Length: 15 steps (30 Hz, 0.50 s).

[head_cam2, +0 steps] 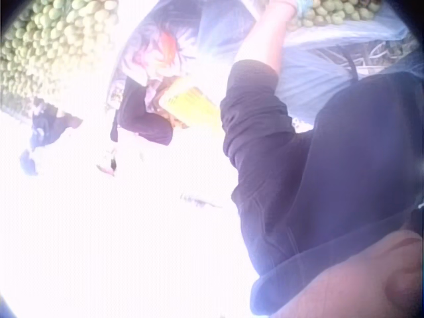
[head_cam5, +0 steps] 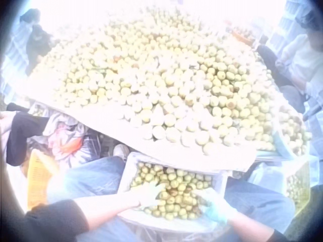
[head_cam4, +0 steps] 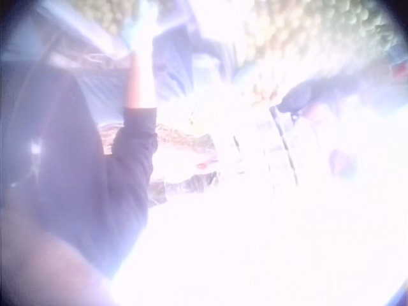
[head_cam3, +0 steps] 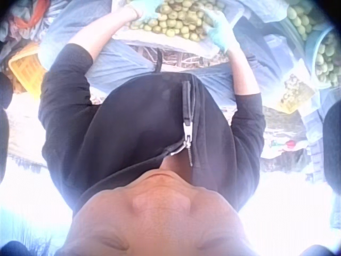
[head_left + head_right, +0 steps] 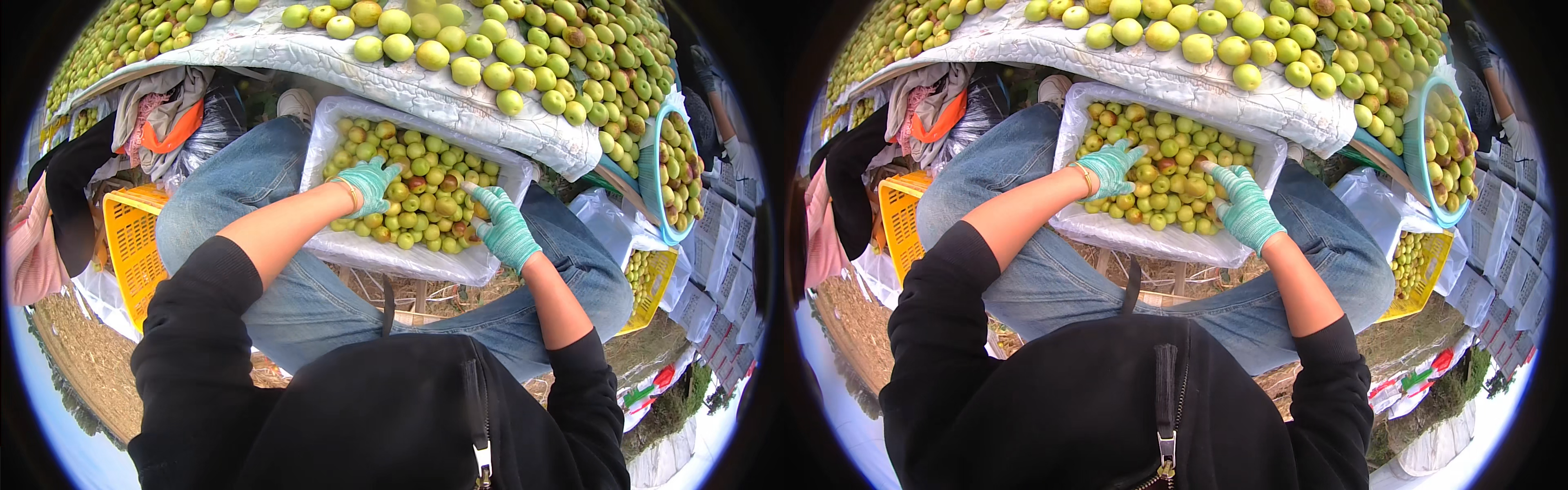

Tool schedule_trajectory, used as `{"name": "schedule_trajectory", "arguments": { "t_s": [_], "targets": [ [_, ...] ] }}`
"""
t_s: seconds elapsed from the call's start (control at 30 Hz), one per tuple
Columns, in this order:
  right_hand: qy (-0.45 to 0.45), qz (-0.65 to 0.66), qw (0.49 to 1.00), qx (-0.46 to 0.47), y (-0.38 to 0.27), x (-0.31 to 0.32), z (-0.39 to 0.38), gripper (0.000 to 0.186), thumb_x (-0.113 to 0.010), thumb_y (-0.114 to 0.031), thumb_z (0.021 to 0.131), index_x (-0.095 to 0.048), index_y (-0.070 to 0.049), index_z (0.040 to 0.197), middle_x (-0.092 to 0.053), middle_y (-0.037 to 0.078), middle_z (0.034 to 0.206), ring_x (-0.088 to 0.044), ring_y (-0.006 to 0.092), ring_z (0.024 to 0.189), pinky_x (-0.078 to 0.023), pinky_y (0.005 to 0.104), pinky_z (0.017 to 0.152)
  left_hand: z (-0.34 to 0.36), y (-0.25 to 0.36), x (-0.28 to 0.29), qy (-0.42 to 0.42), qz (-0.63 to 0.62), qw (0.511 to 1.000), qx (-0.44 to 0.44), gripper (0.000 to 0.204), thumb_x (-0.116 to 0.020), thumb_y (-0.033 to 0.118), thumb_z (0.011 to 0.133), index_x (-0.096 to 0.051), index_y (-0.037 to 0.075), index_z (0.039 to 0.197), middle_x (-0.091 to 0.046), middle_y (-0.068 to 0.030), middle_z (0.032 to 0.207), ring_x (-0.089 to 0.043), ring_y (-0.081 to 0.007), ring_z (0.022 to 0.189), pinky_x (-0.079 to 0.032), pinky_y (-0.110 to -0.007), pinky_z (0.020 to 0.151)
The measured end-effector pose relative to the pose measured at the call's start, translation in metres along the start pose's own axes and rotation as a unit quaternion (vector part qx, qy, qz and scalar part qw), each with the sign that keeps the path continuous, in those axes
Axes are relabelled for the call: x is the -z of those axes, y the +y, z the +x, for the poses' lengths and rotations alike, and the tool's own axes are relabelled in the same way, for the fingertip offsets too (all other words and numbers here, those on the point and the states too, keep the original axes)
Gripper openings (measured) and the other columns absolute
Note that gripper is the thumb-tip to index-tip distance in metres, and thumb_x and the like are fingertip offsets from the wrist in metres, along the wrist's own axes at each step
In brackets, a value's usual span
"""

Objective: The person sits on the ground and sorts green plums from a large pile on a white sheet into a white plastic crate. They pick up plums with gloved hands, inspect them, and place them into the crate, occasionally moving leaves aside.

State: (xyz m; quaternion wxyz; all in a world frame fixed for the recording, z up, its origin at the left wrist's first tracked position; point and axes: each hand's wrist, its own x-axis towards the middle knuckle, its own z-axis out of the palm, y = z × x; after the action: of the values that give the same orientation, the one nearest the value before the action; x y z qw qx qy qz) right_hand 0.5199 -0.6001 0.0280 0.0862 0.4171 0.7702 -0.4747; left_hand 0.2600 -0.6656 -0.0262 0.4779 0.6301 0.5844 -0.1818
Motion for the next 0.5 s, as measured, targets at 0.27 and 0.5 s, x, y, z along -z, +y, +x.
{"name": "schedule_trajectory", "arguments": {
  "t_s": [0.27,0.5],
  "targets": [
    [0.123,0.215,0.969,-0.020,0.038,0.009,-0.018,0.047,-0.076,0.001,0.072,-0.055,-0.003,0.114,-0.059,0.005,0.110,-0.054,0.0139,0.102,-0.045,0.0280,0.092,0.050,0.033,-0.063,0.157,-0.203,0.964,0.076,0.076,-0.070,0.011,0.076,-0.032,0.017,0.142,-0.030,-0.0273,0.140,-0.052,-0.0420,0.114,-0.049,-0.042,0.092],
    [0.174,0.250,0.952,-0.012,0.051,0.011,-0.020,0.046,-0.075,0.002,0.072,-0.056,-0.004,0.114,-0.058,0.004,0.111,-0.054,0.0142,0.103,-0.045,0.0281,0.094,0.048,0.081,-0.123,0.101,0.115,0.988,-0.037,0.061,-0.048,0.004,0.088,-0.033,0.026,0.144,-0.027,-0.0296,0.145,-0.056,-0.0365,0.112,-0.051,-0.041,0.086]
  ]
}}
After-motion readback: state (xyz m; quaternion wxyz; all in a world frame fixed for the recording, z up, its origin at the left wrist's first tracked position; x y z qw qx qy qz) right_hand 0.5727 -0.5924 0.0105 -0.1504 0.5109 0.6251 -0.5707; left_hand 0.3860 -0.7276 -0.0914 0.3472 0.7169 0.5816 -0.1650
